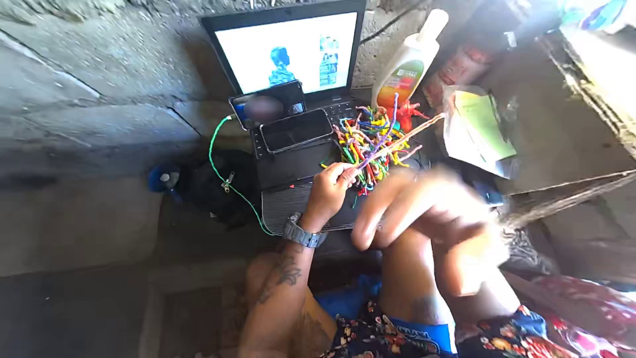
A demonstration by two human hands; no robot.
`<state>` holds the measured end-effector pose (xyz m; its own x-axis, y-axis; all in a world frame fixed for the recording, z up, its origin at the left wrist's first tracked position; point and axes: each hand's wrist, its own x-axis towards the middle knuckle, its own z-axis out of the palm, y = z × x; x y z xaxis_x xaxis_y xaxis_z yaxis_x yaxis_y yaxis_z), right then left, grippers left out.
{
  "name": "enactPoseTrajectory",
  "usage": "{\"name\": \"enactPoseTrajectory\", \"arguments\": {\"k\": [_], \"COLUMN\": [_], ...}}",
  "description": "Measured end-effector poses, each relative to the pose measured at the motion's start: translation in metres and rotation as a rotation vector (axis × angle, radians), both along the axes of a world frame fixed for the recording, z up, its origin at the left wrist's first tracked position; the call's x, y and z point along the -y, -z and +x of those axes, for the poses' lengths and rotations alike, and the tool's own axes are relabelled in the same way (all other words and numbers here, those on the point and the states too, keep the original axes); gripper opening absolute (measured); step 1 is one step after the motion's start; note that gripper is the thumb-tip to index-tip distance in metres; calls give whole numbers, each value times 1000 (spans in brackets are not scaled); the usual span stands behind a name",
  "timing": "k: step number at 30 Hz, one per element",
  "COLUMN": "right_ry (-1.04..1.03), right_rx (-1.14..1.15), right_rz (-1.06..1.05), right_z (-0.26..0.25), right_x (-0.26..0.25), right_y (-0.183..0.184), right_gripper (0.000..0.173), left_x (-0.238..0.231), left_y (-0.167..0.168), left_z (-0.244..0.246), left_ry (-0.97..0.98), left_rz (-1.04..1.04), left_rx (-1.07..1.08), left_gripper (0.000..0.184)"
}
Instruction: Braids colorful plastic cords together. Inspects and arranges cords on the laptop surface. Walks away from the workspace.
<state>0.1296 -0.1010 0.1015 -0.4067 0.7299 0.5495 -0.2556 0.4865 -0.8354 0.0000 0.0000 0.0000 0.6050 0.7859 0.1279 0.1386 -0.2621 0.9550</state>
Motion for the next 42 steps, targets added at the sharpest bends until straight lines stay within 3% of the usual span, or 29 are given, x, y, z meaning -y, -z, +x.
{"name": "enactPoseTrajectory", "arguments": {"k": [2, 3, 4, 6, 8, 10, 14, 19, 23, 26, 29, 34, 35, 37, 39, 42], "right_ry": [-249, -265, -212, -56, -6, 12, 312, 347, 289, 215, 101, 357, 456, 552, 421, 406], "right_rx": [267, 323, 282, -46, -382, -491, -247, -122, -13, 232, 626, 965, 909, 564, 102, -188], "right_rz": [-236, -418, -618, -906, -1035, -1127, -1355, -1295, -1191, -1028, -897, -753, -709, -580, -471, -420], "right_z": [-14, -32, -55, -94, -112, -123, -148, -151, -135, -120, -79, 21, 34, 53, 58, 48], "right_x": [13, 21, 30, 44, 43, 37, 26, 29, 27, 31, 25, 2, -8, -33, -56, -74], "right_y": [65, 95, 124, 166, 186, 193, 199, 202, 193, 184, 145, 76, 69, 71, 95, 124], "right_gripper": [47, 42, 32, 9, 12, 18, 28, 32, 29, 34, 34, 42, 41, 38, 36, 20], "left_x": [-8, -9, -9, -9, -13, -14, -4, 15, 14, 3, -8, -15, -16, -19, -23, -34], "left_y": [9, 10, 11, 13, 14, 13, 2, 10, 8, 2, -3, 2, 8, 20, 30, 37], "left_z": [6, 8, 10, 12, 10, 5, 6, 24, 29, 21, 11, -5, -7, -7, -5, 0], "left_ry": [7, 13, 21, 61, 74, 69, 199, 383, 390, 392, 316, 276, 304, 386, 463, 498], "left_rz": [0, 3, 12, 27, 26, -13, -54, 71, 26, -204, -472, -873, -933, -1060, -1191, -1303], "left_rx": [42, 53, 58, 44, 10, -37, -209, -266, -232, -164, 68, 448, 494, 567, 628, 648], "left_gripper": [21, 21, 21, 20, 20, 20, 27, 27, 26, 25, 17, 23, 24, 22, 15, 11]}}
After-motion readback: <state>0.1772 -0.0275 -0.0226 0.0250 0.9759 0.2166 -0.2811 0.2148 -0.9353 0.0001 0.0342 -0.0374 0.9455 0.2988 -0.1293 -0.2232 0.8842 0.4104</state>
